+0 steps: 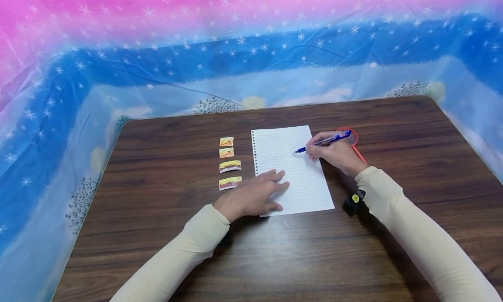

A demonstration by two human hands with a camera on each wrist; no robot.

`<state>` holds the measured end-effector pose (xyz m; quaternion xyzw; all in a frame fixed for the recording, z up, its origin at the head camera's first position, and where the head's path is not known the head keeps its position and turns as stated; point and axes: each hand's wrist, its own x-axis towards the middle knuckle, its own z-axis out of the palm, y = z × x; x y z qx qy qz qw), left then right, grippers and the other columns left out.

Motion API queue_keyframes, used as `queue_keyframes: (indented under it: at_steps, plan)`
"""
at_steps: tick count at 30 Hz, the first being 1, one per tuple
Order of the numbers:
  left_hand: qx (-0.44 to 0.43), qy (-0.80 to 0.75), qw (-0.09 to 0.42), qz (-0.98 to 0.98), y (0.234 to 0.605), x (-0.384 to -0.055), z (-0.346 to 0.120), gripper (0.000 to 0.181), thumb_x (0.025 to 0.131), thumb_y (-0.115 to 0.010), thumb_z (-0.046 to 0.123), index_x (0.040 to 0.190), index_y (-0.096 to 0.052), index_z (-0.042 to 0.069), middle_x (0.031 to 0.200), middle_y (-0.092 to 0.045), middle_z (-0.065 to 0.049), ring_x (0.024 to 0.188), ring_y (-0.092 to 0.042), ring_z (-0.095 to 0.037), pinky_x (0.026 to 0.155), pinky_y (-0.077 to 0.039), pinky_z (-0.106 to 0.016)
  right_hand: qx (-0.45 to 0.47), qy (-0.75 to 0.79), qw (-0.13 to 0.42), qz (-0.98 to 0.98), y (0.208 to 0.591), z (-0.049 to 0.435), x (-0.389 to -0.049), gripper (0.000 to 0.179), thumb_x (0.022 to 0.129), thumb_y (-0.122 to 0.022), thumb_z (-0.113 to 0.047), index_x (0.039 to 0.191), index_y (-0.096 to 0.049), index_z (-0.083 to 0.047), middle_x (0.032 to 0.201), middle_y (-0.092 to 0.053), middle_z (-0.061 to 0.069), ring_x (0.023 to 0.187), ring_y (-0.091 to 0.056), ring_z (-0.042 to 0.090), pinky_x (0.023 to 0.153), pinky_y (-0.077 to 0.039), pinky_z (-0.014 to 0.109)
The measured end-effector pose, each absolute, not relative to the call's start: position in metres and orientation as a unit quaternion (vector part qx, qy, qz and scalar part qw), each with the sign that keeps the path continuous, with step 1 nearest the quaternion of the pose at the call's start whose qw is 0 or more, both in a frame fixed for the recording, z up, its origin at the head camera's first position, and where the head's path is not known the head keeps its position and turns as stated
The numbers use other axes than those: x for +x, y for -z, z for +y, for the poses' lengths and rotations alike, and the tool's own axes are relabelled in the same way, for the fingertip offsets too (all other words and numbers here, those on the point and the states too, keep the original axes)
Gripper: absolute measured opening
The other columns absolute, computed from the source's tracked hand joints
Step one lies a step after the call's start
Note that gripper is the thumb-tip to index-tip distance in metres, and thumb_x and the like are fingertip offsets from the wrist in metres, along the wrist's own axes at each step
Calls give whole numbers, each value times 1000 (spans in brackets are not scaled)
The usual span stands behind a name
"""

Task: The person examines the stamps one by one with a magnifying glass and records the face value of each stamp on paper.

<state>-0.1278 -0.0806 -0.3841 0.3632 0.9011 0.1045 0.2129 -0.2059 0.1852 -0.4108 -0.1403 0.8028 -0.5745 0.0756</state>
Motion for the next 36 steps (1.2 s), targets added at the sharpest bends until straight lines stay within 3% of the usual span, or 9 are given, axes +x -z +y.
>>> queue_keyframes:
  at_steps: [10,23,31,36]
  plan:
    - [369,-101,210,900,384,-128,-81,66,96,-70,36,153,-46,14,164,-28,-10,153,-20,-28,121,-25,-39,-123,572,64,809,411,183,-205,18,94,-74,-12,102,-72,4,86,-74,16,72,-71,24,68,-60,32]
    - [369,-106,209,899,383,-129,-81,65,97,-70,35,153,-46,13,164,-28,-11,153,-20,-28,121,-25,-40,-144,573,85,803,411,186,-205,21,95,-73,-14,102,-71,6,89,-73,22,72,-71,23,70,-60,32]
    - [368,-106,213,899,383,-128,-81,65,97,-69,36,154,-45,14,165,-26,-10,154,-18,-27,121,-24,-40,-138,569,98,805,409,187,-204,20,95,-73,-13,102,-70,6,90,-74,19,74,-71,22,70,-60,33]
    - [370,-107,206,899,384,-128,-81,65,96,-71,35,153,-47,14,164,-28,-11,153,-20,-28,121,-24,-40,-138,578,109,797,409,186,-204,21,95,-72,-10,102,-69,9,91,-72,25,75,-71,22,70,-61,33]
